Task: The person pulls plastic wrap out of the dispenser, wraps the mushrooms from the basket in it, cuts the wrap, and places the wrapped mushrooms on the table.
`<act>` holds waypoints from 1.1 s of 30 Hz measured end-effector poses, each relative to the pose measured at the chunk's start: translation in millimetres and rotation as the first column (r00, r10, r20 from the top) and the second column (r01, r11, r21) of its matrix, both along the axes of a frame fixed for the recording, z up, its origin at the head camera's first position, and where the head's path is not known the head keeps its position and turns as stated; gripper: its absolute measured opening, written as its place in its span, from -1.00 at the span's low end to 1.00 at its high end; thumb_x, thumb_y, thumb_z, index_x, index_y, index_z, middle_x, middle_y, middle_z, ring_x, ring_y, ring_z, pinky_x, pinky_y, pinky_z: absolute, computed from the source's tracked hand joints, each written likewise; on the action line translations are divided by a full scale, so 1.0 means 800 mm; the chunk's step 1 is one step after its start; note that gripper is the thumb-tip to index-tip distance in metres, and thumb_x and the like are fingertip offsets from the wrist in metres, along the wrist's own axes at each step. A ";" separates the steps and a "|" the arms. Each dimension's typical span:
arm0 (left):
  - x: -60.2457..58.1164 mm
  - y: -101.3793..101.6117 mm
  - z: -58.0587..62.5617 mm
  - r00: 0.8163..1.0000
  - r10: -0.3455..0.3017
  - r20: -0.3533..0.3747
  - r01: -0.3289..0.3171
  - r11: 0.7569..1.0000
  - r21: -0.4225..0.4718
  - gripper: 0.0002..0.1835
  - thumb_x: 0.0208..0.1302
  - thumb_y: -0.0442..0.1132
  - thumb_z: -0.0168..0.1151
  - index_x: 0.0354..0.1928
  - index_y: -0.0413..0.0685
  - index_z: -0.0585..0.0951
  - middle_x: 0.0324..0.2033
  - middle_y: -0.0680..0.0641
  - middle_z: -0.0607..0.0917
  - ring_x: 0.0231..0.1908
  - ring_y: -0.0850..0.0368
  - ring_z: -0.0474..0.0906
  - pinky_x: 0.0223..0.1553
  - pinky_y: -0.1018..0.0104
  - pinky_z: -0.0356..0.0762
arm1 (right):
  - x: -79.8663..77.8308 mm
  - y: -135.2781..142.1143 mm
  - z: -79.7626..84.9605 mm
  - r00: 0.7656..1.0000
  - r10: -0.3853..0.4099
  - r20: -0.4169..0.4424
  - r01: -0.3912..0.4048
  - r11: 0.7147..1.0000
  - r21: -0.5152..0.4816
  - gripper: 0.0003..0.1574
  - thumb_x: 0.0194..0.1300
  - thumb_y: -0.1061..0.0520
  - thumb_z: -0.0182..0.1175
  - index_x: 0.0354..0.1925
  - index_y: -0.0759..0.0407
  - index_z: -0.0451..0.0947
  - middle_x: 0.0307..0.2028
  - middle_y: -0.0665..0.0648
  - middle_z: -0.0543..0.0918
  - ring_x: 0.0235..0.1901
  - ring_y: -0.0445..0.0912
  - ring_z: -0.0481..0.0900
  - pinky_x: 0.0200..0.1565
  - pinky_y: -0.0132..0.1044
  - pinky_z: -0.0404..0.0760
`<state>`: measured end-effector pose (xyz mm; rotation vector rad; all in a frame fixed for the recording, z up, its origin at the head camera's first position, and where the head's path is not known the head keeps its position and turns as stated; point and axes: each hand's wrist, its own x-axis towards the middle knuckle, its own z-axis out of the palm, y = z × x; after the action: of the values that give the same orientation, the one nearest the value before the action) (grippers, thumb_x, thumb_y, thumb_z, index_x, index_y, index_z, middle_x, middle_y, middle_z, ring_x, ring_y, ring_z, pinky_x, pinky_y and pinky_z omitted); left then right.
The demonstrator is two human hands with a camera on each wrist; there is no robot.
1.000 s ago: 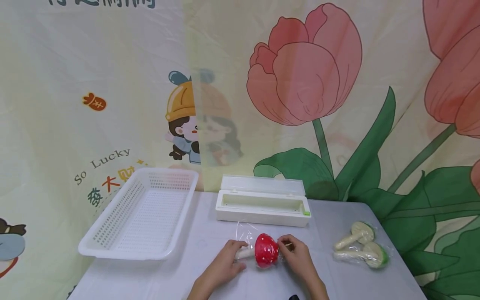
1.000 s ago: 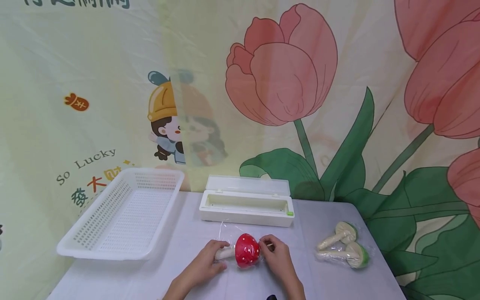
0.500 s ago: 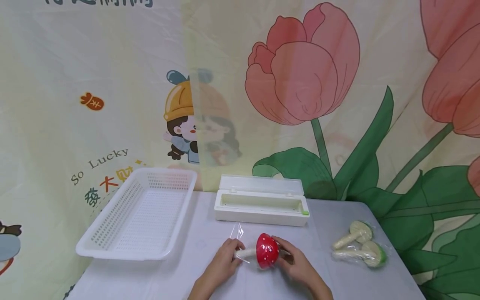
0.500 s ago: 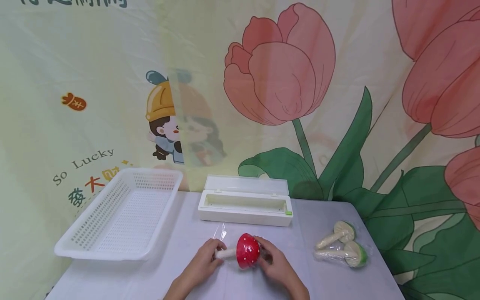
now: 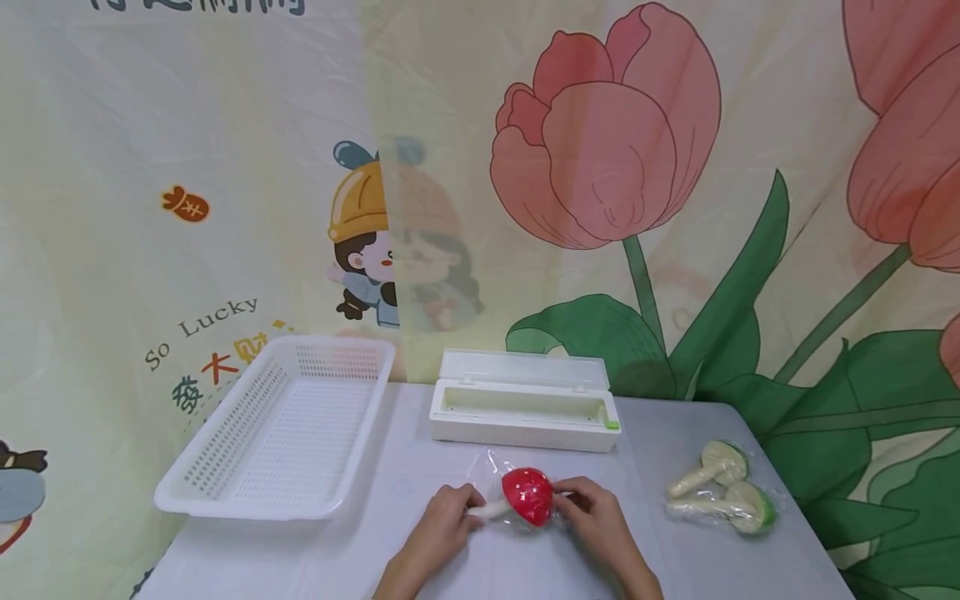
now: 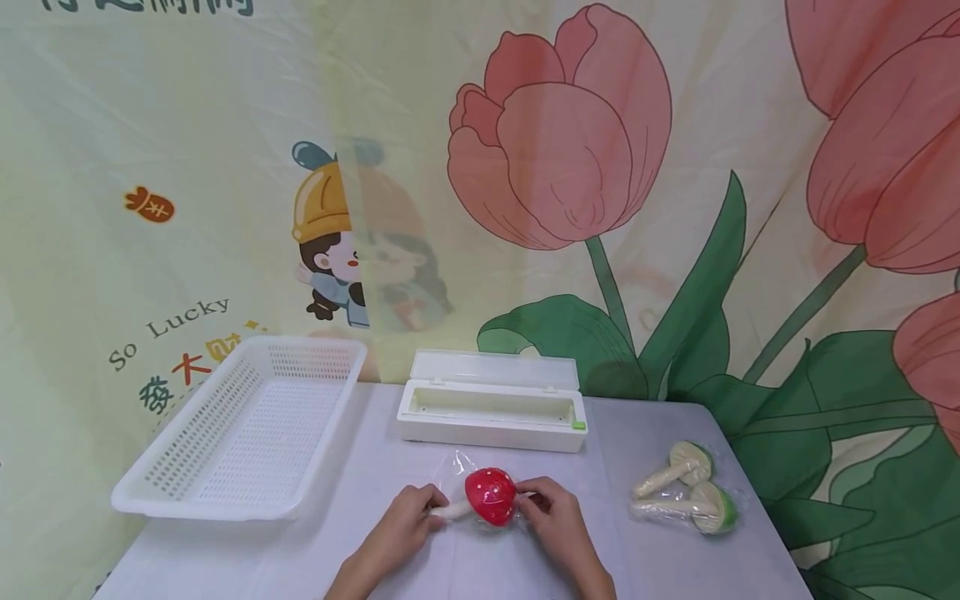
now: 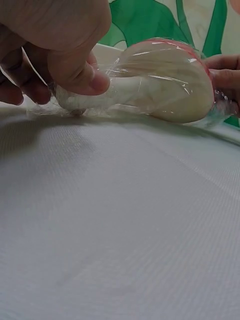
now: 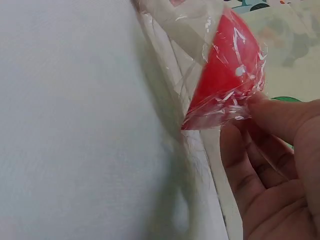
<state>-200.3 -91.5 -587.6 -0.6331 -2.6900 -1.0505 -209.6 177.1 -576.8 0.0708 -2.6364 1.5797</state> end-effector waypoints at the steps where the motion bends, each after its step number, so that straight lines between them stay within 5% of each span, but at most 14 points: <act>1: -0.001 0.000 0.000 1.000 -0.005 0.011 0.005 1.000 0.003 -0.83 0.16 -0.37 0.46 -0.24 -0.05 0.67 -0.40 0.09 0.74 -0.35 0.29 0.45 -0.27 0.33 0.48 | 0.000 -0.001 0.001 1.000 -0.002 -0.006 0.002 1.000 -0.004 -0.79 0.31 0.18 0.41 -0.08 -0.03 0.75 -0.09 0.04 0.75 -0.23 -0.17 0.69 -0.23 -0.42 0.70; 6: -0.005 -0.001 0.002 0.997 -0.027 0.067 0.024 0.999 0.039 -0.90 0.26 -0.40 0.36 -0.21 -0.12 0.68 -0.37 0.02 0.76 -0.35 0.33 0.55 -0.25 0.31 0.61 | -0.002 -0.002 0.004 0.995 0.093 -0.017 -0.094 0.996 -0.003 -0.54 0.29 0.03 0.44 0.15 -0.06 0.67 0.21 0.14 0.65 0.05 0.04 0.68 -0.12 -0.35 0.71; 10: -0.004 -0.002 0.004 0.995 -0.017 0.100 0.011 0.998 0.063 -0.83 0.18 -0.38 0.44 -0.19 -0.14 0.67 -0.34 0.01 0.70 -0.33 0.30 0.52 -0.26 0.33 0.57 | -0.004 -0.004 0.002 0.991 0.136 -0.008 -0.136 0.990 -0.021 -0.46 0.28 0.18 0.43 0.21 -0.07 0.62 0.28 0.17 0.61 0.16 0.15 0.65 -0.03 -0.26 0.73; 16: -0.005 -0.003 0.004 0.988 -0.038 0.153 0.023 0.995 0.099 -0.60 -0.03 -0.46 0.55 -0.11 -0.15 0.62 -0.31 0.01 0.63 -0.31 0.27 0.47 -0.26 0.40 0.49 | -0.008 -0.008 0.003 0.999 0.034 -0.009 -0.034 0.998 -0.044 -0.76 0.29 0.25 0.40 -0.12 -0.04 0.73 0.01 0.09 0.75 -0.04 -0.03 0.71 -0.10 -0.30 0.74; 22: -0.006 -0.008 0.002 0.993 -0.050 0.107 0.040 0.995 0.088 -0.73 0.09 -0.48 0.46 -0.21 -0.08 0.62 -0.37 0.05 0.73 -0.34 0.31 0.53 -0.27 0.38 0.53 | -0.009 -0.009 0.004 1.000 -0.008 0.010 0.009 0.997 -0.073 -0.87 0.30 0.26 0.40 -0.20 0.06 0.73 -0.19 0.07 0.76 -0.27 -0.10 0.67 -0.30 -0.35 0.72; 29: -0.005 -0.012 0.008 0.994 -0.029 0.103 0.028 0.999 0.016 -0.81 0.24 -0.43 0.33 -0.16 -0.01 0.66 -0.36 0.08 0.71 -0.37 0.30 0.44 -0.29 0.31 0.48 | -0.014 -0.011 0.005 1.000 -0.013 0.009 0.014 0.994 -0.105 -0.93 0.30 0.23 0.41 -0.24 0.08 0.73 -0.13 0.13 0.76 -0.25 -0.07 0.70 -0.31 -0.36 0.72; 33: -0.007 -0.015 0.012 0.991 -0.055 0.122 0.053 0.998 0.021 -0.83 0.33 -0.43 0.25 -0.12 -0.04 0.68 -0.32 0.06 0.74 -0.34 0.29 0.52 -0.28 0.27 0.54 | -0.013 -0.010 0.013 0.998 0.057 0.007 -0.055 0.983 -0.177 -0.76 0.29 0.30 0.38 -0.08 0.12 0.73 0.02 0.18 0.74 -0.33 -0.09 0.69 -0.39 -0.36 0.68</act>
<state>-206.1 -103.3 -578.1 -0.6628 -2.7784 -1.1622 -219.9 169.4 -566.6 0.1279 -2.5111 1.8300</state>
